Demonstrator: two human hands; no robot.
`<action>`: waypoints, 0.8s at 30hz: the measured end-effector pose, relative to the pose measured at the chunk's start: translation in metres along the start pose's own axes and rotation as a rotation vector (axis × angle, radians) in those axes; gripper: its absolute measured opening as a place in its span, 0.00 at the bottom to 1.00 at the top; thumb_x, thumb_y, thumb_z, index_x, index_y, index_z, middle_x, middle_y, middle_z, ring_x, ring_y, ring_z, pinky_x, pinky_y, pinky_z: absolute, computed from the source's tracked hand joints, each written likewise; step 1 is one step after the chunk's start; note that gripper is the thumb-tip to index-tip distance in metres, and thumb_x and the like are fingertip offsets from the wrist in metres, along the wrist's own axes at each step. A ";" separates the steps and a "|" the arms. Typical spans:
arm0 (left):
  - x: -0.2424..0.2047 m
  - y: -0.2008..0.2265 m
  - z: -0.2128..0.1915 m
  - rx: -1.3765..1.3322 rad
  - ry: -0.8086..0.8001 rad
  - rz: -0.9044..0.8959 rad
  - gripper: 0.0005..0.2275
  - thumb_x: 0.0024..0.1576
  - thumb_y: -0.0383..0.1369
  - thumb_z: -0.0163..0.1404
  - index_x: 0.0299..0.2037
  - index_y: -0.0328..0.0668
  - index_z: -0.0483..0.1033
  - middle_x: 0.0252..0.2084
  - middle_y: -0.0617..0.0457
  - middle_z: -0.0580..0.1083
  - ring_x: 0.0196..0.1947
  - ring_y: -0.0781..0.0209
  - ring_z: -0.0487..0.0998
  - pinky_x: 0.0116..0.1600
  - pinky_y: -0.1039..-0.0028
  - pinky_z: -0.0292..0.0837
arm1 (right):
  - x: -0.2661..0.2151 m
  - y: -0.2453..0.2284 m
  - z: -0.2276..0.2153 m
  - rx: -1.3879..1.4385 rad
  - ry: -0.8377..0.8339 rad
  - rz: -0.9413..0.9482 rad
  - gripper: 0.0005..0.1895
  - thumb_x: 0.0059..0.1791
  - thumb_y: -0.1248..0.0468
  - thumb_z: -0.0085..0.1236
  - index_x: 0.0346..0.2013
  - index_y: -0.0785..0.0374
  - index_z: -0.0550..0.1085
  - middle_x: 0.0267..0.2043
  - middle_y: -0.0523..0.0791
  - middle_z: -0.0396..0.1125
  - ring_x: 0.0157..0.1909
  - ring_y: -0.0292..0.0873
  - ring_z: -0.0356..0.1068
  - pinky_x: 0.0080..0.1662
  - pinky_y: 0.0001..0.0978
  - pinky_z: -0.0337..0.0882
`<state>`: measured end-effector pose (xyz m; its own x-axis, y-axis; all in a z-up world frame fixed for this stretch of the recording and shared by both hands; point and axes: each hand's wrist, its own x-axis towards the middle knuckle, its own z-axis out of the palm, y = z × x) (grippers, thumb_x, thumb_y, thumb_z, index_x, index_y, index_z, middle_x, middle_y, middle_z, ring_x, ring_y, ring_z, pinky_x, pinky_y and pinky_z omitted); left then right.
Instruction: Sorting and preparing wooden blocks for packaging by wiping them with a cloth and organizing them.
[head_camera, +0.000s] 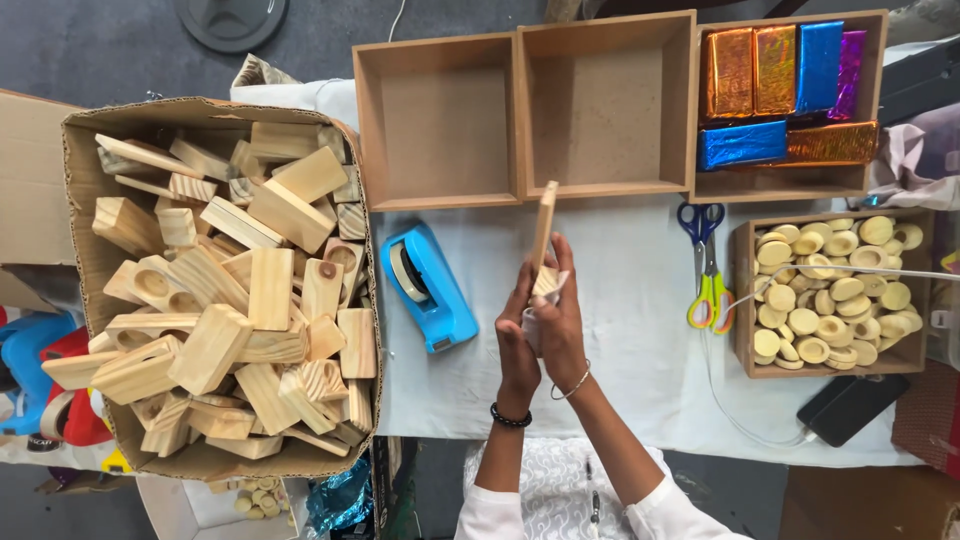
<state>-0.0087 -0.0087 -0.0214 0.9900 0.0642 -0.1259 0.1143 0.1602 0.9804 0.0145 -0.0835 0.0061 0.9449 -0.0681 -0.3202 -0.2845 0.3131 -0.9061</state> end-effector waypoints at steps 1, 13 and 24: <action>0.001 0.005 0.001 0.000 0.001 -0.001 0.44 0.62 0.67 0.16 0.75 0.38 0.57 0.73 0.42 0.64 0.70 0.50 0.66 0.71 0.64 0.59 | 0.000 0.001 -0.004 0.000 0.000 0.001 0.49 0.43 0.60 0.45 0.79 0.62 0.44 0.78 0.54 0.45 0.73 0.56 0.54 0.67 0.42 0.59; -0.007 0.037 0.016 0.420 -0.135 0.356 0.35 0.63 0.62 0.42 0.70 0.42 0.68 0.51 0.43 0.78 0.49 0.52 0.79 0.49 0.65 0.76 | 0.018 -0.003 -0.045 0.552 -0.012 0.354 0.34 0.56 0.52 0.30 0.74 0.63 0.50 0.72 0.53 0.56 0.70 0.54 0.59 0.66 0.43 0.64; -0.009 0.031 0.021 -0.347 0.186 0.095 0.30 0.62 0.50 0.56 0.66 0.34 0.69 0.57 0.47 0.73 0.54 0.58 0.73 0.58 0.70 0.72 | -0.026 -0.002 -0.037 0.318 -0.056 0.259 0.30 0.55 0.57 0.34 0.71 0.67 0.61 0.66 0.52 0.65 0.65 0.48 0.66 0.64 0.38 0.63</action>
<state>-0.0122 -0.0253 0.0138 0.9593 0.2664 -0.0935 -0.0434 0.4664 0.8835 -0.0153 -0.1178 0.0058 0.8587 0.1006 -0.5026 -0.4579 0.5911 -0.6641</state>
